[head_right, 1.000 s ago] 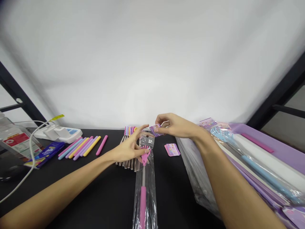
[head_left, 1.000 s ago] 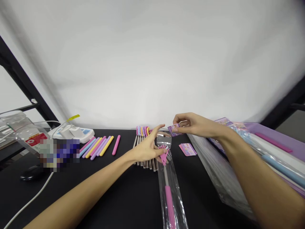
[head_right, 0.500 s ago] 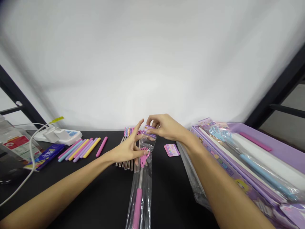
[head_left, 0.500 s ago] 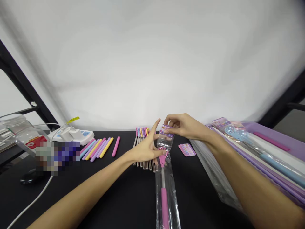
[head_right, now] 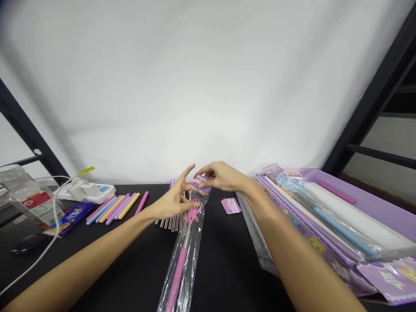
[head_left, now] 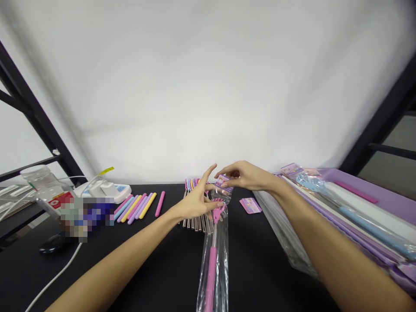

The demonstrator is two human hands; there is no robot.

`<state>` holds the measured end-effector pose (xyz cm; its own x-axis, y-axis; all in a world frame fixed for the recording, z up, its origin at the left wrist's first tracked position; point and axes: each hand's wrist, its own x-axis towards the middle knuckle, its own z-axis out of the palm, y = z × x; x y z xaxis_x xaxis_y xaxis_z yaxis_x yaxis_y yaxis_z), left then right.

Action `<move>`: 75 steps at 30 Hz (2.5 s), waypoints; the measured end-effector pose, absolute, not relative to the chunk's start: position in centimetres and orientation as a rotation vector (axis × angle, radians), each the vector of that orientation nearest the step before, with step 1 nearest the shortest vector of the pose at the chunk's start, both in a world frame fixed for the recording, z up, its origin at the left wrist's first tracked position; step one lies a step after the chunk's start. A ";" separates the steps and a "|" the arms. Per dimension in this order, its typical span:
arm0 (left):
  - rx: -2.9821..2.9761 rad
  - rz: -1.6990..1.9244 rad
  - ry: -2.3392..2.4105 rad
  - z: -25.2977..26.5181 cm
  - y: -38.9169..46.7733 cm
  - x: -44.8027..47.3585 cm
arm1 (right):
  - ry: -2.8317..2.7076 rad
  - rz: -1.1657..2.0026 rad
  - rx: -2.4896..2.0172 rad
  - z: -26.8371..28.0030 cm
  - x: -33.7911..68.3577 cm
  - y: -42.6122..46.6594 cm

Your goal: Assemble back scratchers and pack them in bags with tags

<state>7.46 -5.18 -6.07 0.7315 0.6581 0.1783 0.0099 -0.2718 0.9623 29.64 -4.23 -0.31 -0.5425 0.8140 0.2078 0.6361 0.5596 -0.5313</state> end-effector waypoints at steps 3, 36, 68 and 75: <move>1.763 0.704 0.540 -6.0 -5.1 7.4 | -2.340 0.509 -1.210 -0.5 29.6 -4.1; 1.731 0.715 0.628 -5.6 -5.2 7.4 | -2.106 1.023 -1.069 -0.7 29.5 -4.3; 1.094 1.172 0.686 -5.1 -4.3 14.0 | -1.694 0.901 -1.550 -0.4 33.3 -9.6; 1.562 0.707 0.684 -5.7 -6.9 21.4 | -1.430 0.076 -2.039 0.2 44.4 -13.1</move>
<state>21.36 -6.91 -5.71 0.6385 0.7676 0.0557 0.0304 -0.0974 0.9948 44.35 -13.07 0.17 0.4064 0.8622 0.3024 0.8250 -0.2041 -0.5269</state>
